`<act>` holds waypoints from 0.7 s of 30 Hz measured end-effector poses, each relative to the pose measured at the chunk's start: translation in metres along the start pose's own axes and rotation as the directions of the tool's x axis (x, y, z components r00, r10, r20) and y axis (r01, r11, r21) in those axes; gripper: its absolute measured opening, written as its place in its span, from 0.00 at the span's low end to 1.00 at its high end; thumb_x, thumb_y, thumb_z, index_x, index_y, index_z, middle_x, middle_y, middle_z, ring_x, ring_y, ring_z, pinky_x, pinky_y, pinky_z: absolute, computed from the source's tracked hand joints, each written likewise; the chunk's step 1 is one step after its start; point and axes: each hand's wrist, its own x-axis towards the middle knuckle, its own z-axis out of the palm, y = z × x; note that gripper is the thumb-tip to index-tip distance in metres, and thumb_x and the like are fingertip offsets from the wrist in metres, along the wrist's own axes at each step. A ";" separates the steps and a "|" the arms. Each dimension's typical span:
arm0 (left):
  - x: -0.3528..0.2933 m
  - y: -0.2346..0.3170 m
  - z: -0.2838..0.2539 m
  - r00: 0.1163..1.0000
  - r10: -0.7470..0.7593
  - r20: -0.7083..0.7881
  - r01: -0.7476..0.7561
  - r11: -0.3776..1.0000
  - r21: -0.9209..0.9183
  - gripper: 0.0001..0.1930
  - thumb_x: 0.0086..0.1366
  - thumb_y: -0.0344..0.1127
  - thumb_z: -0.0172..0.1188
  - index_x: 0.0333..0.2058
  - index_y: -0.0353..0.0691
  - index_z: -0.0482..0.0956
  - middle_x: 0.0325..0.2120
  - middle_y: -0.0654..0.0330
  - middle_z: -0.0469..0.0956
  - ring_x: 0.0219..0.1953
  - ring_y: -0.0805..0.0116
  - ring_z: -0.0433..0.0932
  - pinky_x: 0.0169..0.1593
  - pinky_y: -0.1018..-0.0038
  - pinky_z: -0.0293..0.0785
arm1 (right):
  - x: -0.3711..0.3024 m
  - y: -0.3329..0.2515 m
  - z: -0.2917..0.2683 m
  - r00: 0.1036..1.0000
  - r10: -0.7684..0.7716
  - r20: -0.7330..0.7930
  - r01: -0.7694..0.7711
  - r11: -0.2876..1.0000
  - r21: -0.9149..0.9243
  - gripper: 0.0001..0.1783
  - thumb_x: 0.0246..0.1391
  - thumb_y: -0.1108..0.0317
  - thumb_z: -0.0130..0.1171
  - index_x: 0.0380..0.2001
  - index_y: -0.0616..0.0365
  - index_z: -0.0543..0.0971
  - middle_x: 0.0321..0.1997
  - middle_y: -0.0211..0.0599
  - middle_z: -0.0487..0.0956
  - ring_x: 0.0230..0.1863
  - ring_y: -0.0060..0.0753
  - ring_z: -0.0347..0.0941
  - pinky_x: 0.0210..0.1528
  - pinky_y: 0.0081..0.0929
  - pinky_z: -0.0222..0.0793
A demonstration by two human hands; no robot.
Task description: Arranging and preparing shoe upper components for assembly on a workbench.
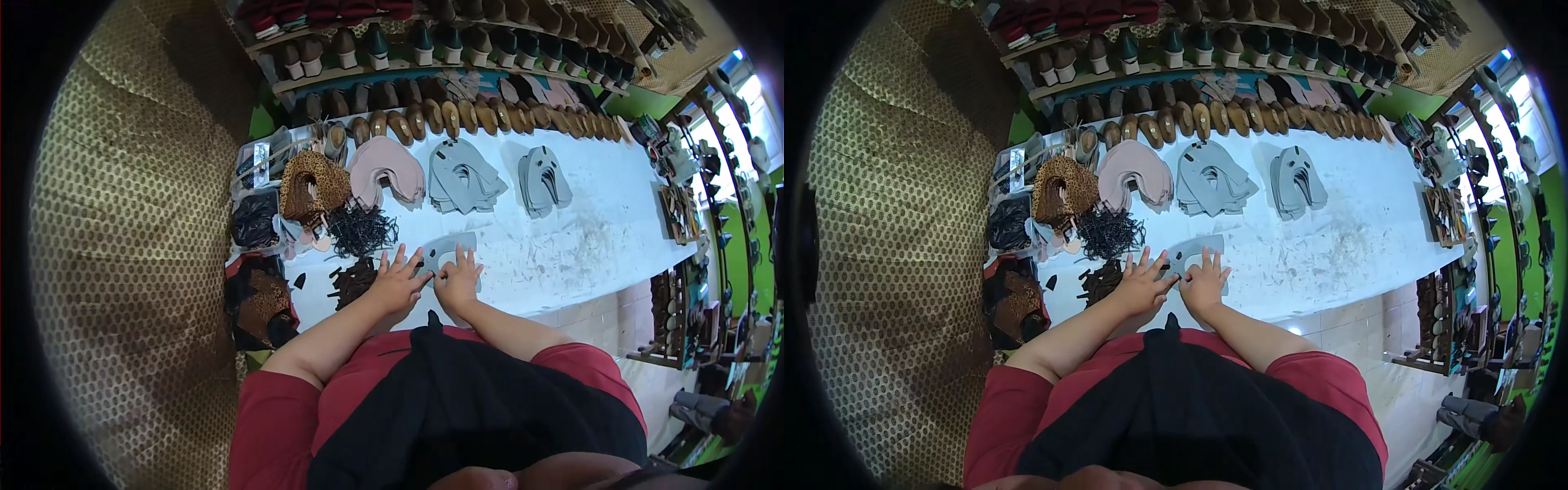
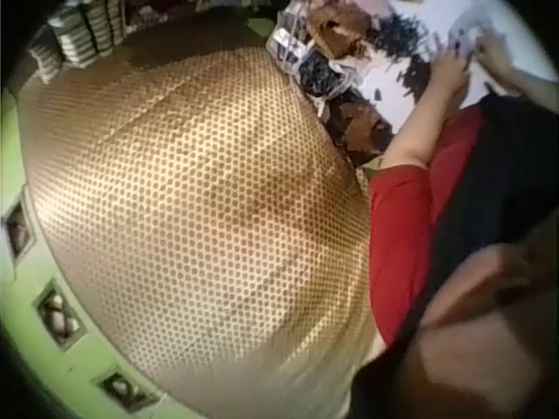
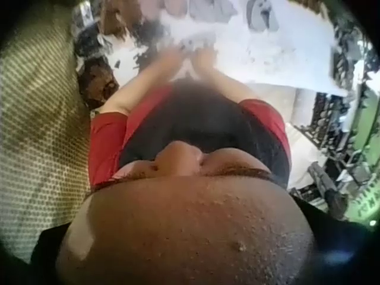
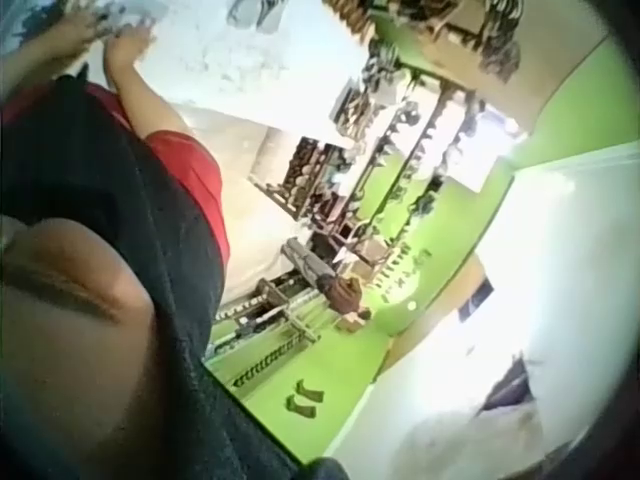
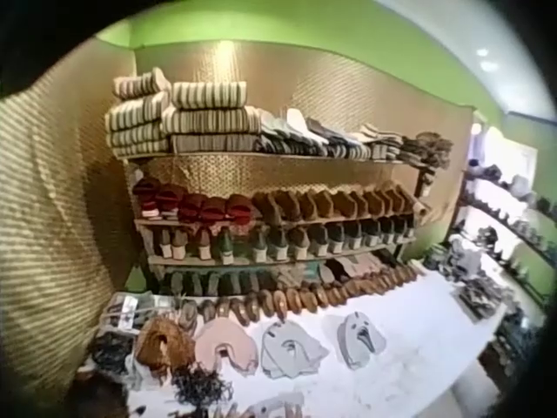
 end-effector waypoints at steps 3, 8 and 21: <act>0.000 -0.003 0.000 1.000 -0.005 -0.019 0.004 1.000 -0.026 0.29 0.60 0.50 0.62 0.61 0.73 0.71 0.74 0.53 0.39 0.74 0.36 0.33 0.68 0.32 0.32 | -0.011 0.010 -0.015 0.947 -0.312 -0.082 0.313 0.950 0.001 0.12 0.51 0.59 0.61 0.38 0.47 0.84 0.74 0.53 0.55 0.76 0.66 0.40 0.67 0.79 0.31; 0.010 -0.019 0.013 0.984 -0.070 -0.163 0.062 0.997 -0.051 0.28 0.56 0.49 0.65 0.57 0.58 0.77 0.74 0.49 0.39 0.73 0.34 0.33 0.67 0.32 0.33 | -0.014 0.028 -0.028 0.811 -0.585 0.023 0.581 0.800 -0.146 0.24 0.52 0.56 0.61 0.55 0.38 0.80 0.75 0.46 0.55 0.76 0.63 0.40 0.66 0.81 0.32; 0.039 0.011 -0.033 0.934 -0.354 -0.050 0.331 0.908 -0.255 0.19 0.49 0.51 0.71 0.33 0.44 0.86 0.72 0.39 0.42 0.73 0.32 0.32 0.65 0.28 0.29 | -0.015 0.033 -0.035 0.778 -0.626 0.055 0.625 0.763 -0.164 0.26 0.54 0.51 0.60 0.57 0.41 0.78 0.75 0.46 0.55 0.76 0.61 0.39 0.68 0.77 0.32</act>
